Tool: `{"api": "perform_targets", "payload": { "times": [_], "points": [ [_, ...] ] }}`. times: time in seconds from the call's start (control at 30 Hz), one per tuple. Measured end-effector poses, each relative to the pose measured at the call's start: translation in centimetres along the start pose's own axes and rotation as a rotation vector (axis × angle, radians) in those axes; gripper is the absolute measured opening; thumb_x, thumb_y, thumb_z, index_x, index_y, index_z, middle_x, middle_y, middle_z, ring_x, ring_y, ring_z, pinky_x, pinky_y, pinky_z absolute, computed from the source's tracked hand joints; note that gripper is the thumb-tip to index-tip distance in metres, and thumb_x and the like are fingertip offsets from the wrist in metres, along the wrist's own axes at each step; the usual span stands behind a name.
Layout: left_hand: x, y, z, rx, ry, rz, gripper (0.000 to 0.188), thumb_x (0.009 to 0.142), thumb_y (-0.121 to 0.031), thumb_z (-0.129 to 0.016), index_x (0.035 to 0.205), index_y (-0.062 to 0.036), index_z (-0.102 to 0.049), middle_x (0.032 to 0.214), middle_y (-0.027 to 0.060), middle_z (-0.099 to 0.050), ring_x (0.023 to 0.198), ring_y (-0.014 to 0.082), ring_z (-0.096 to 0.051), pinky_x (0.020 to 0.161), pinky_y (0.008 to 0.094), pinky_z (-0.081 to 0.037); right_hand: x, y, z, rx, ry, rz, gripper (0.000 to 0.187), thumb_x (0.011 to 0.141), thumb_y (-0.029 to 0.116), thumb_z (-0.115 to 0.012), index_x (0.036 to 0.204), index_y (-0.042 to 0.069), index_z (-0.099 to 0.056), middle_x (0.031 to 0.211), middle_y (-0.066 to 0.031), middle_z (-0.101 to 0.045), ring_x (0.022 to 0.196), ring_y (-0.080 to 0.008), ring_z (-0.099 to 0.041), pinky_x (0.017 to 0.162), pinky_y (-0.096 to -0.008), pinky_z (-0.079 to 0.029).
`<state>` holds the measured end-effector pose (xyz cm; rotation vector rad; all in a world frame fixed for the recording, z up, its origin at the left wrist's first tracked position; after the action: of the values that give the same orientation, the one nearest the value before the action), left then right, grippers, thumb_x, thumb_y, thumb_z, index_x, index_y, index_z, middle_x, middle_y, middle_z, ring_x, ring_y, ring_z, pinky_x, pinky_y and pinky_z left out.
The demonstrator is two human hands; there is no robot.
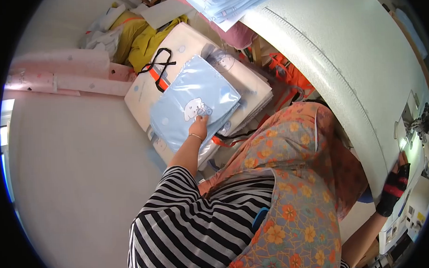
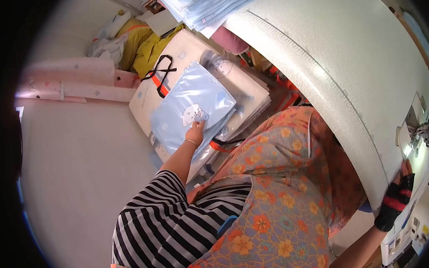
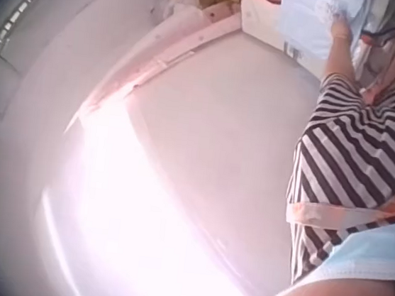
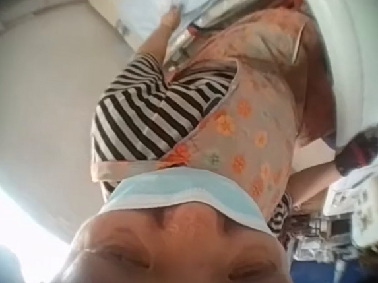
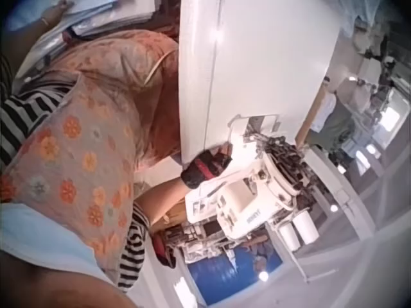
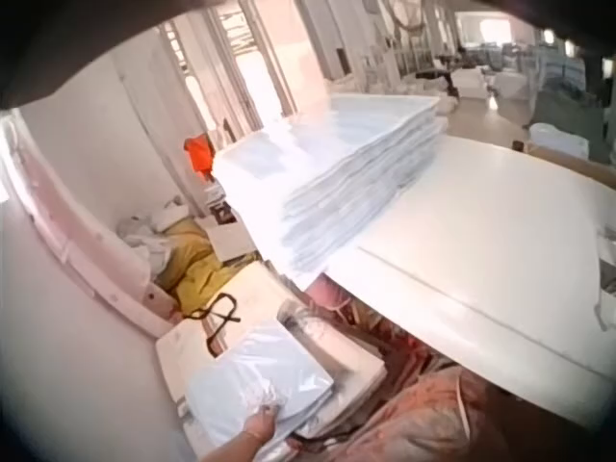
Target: The person sews the edges of printed pouches using an industrial sewing machine.
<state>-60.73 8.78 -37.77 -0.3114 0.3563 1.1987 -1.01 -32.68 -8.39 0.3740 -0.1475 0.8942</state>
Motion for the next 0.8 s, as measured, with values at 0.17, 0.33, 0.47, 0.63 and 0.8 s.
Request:
{"api": "perform_targets", "payload": {
  "times": [0.17, 0.33, 0.47, 0.63, 0.8],
  "points": [
    [2.5, -7.8, 6.1, 0.085, 0.193, -0.206, 0.047, 0.081, -0.03, -0.065, 0.122, -0.0074, -0.058, 0.117, 0.018, -0.059, 0.105, 0.0344, -0.061, 0.087, 0.0449, -0.051, -0.9, 0.3, 0.2, -0.024, -0.04, -0.022, 0.029, 0.095, 0.006, -0.046, 0.12, 0.003, -0.062, 0.128, -0.0188, -0.058, 0.12, -0.0336, -0.054, 0.105, -0.0413, -0.039],
    [-6.6, -25.9, 37.1, -0.123, -1.127, -1.091, 0.032, 0.077, -0.01, -0.067, 0.108, -0.004, -0.065, 0.104, 0.011, -0.065, 0.09, 0.029, -0.062, 0.078, 0.0399, -0.049, -1.9, -0.1, -0.3, 0.037, -0.125, 0.024, 0.027, 0.093, 0.006, -0.052, 0.118, 0.005, -0.062, 0.127, -0.0179, -0.058, 0.117, -0.0332, -0.055, 0.101, -0.0413, -0.043],
    [-2.3, -30.9, 50.2, 0.15, -1.205, -0.732, 0.046, 0.079, -0.031, -0.069, 0.114, -0.0027, -0.061, 0.11, 0.0152, -0.064, 0.102, 0.0328, -0.061, 0.083, 0.0398, -0.05, -0.8, 3.3, 0.8, 0.065, -0.146, 0.066, 0.026, 0.09, 0.004, -0.054, 0.115, 0.004, -0.062, 0.123, -0.018, -0.059, 0.113, -0.0337, -0.057, 0.098, -0.0408, -0.045],
    [4.7, -32.5, 52.9, 0.326, -0.636, -0.438, 0.047, 0.084, -0.047, -0.062, 0.109, -0.0074, -0.068, 0.106, 0.0136, -0.068, 0.1, 0.0317, -0.064, 0.084, 0.0407, -0.051, -0.6, 4.4, 1.0, 0.046, -0.185, 0.08, 0.026, 0.084, 0.0, -0.057, 0.108, 0.003, -0.065, 0.12, -0.0183, -0.061, 0.112, -0.0351, -0.057, 0.096, -0.0415, -0.046],
    [6.1, -31.4, 54.5, 0.129, -0.529, -0.459, 0.04, 0.09, -0.042, -0.055, 0.103, -0.0077, -0.069, 0.104, 0.0149, -0.068, 0.1, 0.0323, -0.064, 0.087, 0.0418, -0.049, -0.6, 4.8, 1.1, 0.107, -0.19, 0.05, 0.028, 0.082, 0.0, -0.058, 0.109, 0.003, -0.064, 0.121, -0.018, -0.061, 0.112, -0.035, -0.057, 0.097, -0.0418, -0.046]
  ]
}}
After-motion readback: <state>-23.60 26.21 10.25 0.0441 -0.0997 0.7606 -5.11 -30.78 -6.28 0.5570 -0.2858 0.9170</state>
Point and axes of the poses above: each hand's wrist, its own x-axis towards the middle knuckle, its own z-axis out of the back of the hand, y = z × x, the point moved 5 cm from there along x, towards the middle knuckle
